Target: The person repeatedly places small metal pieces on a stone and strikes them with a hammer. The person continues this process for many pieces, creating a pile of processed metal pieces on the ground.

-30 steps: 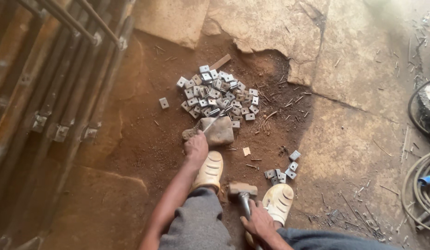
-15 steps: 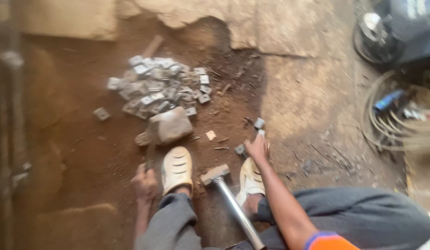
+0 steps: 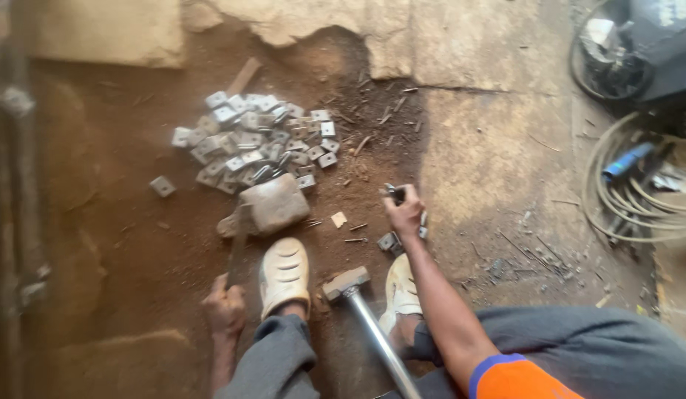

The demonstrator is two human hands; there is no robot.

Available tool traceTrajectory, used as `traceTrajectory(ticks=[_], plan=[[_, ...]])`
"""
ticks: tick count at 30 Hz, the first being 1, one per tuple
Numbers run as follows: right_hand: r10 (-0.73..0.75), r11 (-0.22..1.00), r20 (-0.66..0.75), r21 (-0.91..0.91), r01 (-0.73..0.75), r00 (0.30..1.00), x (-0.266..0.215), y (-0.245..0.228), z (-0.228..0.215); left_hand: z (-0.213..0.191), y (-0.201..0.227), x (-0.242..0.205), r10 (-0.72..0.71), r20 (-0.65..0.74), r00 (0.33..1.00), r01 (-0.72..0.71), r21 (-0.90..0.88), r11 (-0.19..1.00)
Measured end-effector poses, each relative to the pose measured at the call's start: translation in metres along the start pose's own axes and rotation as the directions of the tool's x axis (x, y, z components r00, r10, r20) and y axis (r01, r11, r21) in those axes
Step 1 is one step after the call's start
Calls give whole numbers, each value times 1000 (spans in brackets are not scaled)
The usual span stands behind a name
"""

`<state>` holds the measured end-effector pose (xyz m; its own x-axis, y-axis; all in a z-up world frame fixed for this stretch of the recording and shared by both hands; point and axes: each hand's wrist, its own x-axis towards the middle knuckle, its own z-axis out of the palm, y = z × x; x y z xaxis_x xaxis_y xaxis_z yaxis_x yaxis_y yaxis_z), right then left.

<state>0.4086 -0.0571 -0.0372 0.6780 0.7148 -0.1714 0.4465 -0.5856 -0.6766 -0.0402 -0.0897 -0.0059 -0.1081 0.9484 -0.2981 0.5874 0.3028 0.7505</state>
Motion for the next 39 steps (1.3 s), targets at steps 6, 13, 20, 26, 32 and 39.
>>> traceTrajectory(ticks=[6,13,20,26,32,39], plan=[[-466,879,288,46,474,837,-35,-101,86,7,5,6,11,42,999,-10,-43,999],[-726,628,477,164,761,496,-26,-133,143,-5,13,26,-243,194,950,206,190,960],[-653,661,593,142,737,472,-21,-130,145,3,9,70,-120,354,928,53,193,980],[-708,524,600,95,847,371,-19,-145,148,11,6,105,-93,460,883,-12,220,975],[-689,485,676,163,859,261,-12,-151,149,-2,23,125,-268,564,781,92,320,943],[-601,553,727,77,830,333,-15,-150,152,-8,58,118,-478,487,731,283,421,862]])
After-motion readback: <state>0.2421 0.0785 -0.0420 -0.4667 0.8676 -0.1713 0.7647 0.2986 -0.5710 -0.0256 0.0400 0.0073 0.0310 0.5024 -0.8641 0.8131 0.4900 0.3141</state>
